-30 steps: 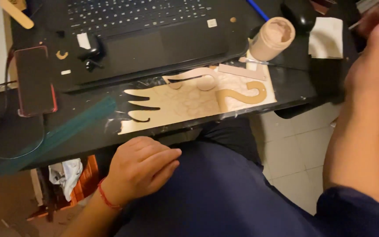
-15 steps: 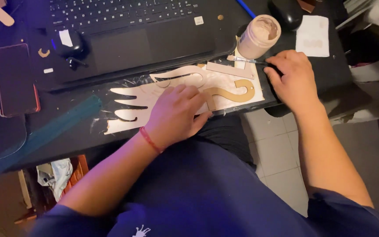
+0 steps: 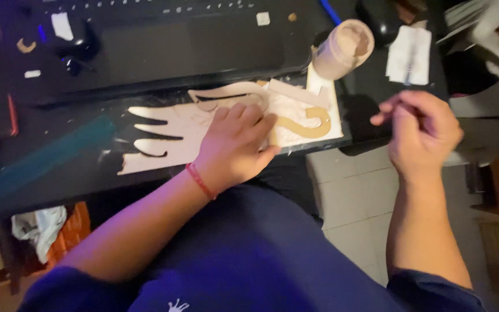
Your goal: Applying a liquid coating to a laser-cut wooden number using a paintbrush at a workstation.
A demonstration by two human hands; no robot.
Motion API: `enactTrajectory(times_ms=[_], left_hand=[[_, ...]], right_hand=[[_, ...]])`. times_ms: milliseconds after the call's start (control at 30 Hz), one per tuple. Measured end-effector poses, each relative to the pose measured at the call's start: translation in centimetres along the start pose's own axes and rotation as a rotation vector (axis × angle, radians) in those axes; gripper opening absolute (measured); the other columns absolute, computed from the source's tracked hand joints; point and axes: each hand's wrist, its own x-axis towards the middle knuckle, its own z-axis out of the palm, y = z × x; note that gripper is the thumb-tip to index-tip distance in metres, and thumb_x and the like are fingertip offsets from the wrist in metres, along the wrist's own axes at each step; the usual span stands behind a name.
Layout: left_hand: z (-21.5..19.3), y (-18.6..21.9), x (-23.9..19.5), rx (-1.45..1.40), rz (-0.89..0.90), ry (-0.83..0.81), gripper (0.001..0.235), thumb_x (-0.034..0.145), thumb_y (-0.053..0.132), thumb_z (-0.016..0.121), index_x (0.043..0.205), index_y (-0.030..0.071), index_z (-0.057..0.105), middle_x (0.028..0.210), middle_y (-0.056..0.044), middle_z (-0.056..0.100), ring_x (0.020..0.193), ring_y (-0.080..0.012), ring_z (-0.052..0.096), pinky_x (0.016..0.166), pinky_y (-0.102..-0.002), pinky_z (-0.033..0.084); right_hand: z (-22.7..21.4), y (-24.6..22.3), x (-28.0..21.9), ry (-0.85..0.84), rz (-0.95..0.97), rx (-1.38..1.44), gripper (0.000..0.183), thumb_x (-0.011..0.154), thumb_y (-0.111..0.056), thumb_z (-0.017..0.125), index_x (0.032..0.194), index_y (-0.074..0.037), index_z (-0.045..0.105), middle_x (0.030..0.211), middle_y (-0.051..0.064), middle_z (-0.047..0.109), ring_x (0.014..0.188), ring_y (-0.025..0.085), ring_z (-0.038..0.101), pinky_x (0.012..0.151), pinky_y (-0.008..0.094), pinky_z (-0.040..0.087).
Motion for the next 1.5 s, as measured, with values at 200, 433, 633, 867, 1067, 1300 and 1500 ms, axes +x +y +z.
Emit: enactTrajectory(times_ms=[200, 433, 633, 867, 1067, 1300, 1500], left_hand=[[-0.8, 0.2, -0.3, -0.038, -0.009, 0.014, 0.056, 0.073, 0.049, 0.08, 0.112, 0.015, 0.061, 0.104, -0.005, 0.057, 0.092, -0.0287, 0.055, 0.076, -0.041, 0.04], [-0.3, 0.4, 0.1, -0.019, -0.061, -0.003, 0.058, 0.068, 0.046, 0.083, 0.108, 0.014, 0.056, 0.102, -0.005, 0.057, 0.086, -0.0284, 0.054, 0.073, -0.042, 0.04], [-1.1, 0.5, 0.5, -0.114, -0.075, -0.023, 0.048, 0.07, 0.04, 0.08, 0.102, 0.012, 0.059, 0.104, -0.006, 0.058, 0.091, -0.0296, 0.056, 0.075, -0.044, 0.042], [-1.3, 0.7, 0.3, -0.163, -0.06, 0.109, 0.055, 0.066, 0.035, 0.083, 0.113, 0.011, 0.066, 0.104, -0.008, 0.061, 0.1, -0.0285, 0.062, 0.08, -0.037, 0.045], [-0.5, 0.3, -0.1, -0.213, -0.037, 0.142, 0.06, 0.065, 0.027, 0.086, 0.119, 0.011, 0.065, 0.105, -0.007, 0.064, 0.098, -0.028, 0.065, 0.078, -0.037, 0.047], [-0.8, 0.3, 0.2, -0.178, -0.042, 0.141, 0.063, 0.067, 0.032, 0.084, 0.124, 0.01, 0.065, 0.102, -0.007, 0.065, 0.095, -0.0264, 0.066, 0.078, -0.037, 0.047], [-0.8, 0.2, 0.1, -0.133, -0.024, 0.131, 0.065, 0.065, 0.036, 0.085, 0.122, 0.01, 0.068, 0.098, -0.006, 0.064, 0.092, -0.0257, 0.065, 0.076, -0.036, 0.047]], right_hand=[[-4.9, -1.4, 3.9, -0.233, 0.293, 0.94, 0.032, 0.104, -0.014, 0.052, 0.133, -0.003, 0.06, 0.117, 0.024, 0.068, 0.124, 0.044, 0.066, 0.103, 0.051, 0.064], [-2.4, -0.4, 8.2, -0.001, 0.129, 0.328, 0.024, 0.111, -0.023, 0.062, 0.116, -0.001, 0.057, 0.084, 0.014, 0.061, 0.078, 0.02, 0.066, 0.078, 0.032, 0.062], [0.6, -0.2, 9.8, 0.09, 0.067, 0.011, 0.005, 0.106, 0.006, 0.062, 0.106, 0.007, 0.067, 0.089, 0.017, 0.064, 0.074, 0.02, 0.062, 0.067, 0.029, 0.054], [1.0, 2.3, 9.8, -0.063, -0.128, -0.25, 0.011, 0.105, -0.008, 0.077, 0.103, 0.002, 0.075, 0.078, 0.015, 0.066, 0.068, 0.026, 0.063, 0.067, 0.035, 0.051], [1.7, 2.5, 10.4, -0.108, -0.209, -0.317, 0.011, 0.107, -0.008, 0.071, 0.104, 0.002, 0.073, 0.087, 0.015, 0.069, 0.069, 0.03, 0.061, 0.069, 0.037, 0.051], [1.5, 3.0, 10.3, -0.114, -0.144, -0.305, 0.012, 0.109, -0.009, 0.07, 0.103, 0.001, 0.073, 0.086, 0.014, 0.068, 0.071, 0.031, 0.063, 0.071, 0.037, 0.051], [1.7, 2.8, 9.8, -0.073, -0.062, -0.245, 0.013, 0.109, -0.01, 0.075, 0.101, 0.0, 0.072, 0.077, 0.01, 0.066, 0.066, 0.024, 0.06, 0.069, 0.033, 0.05]])
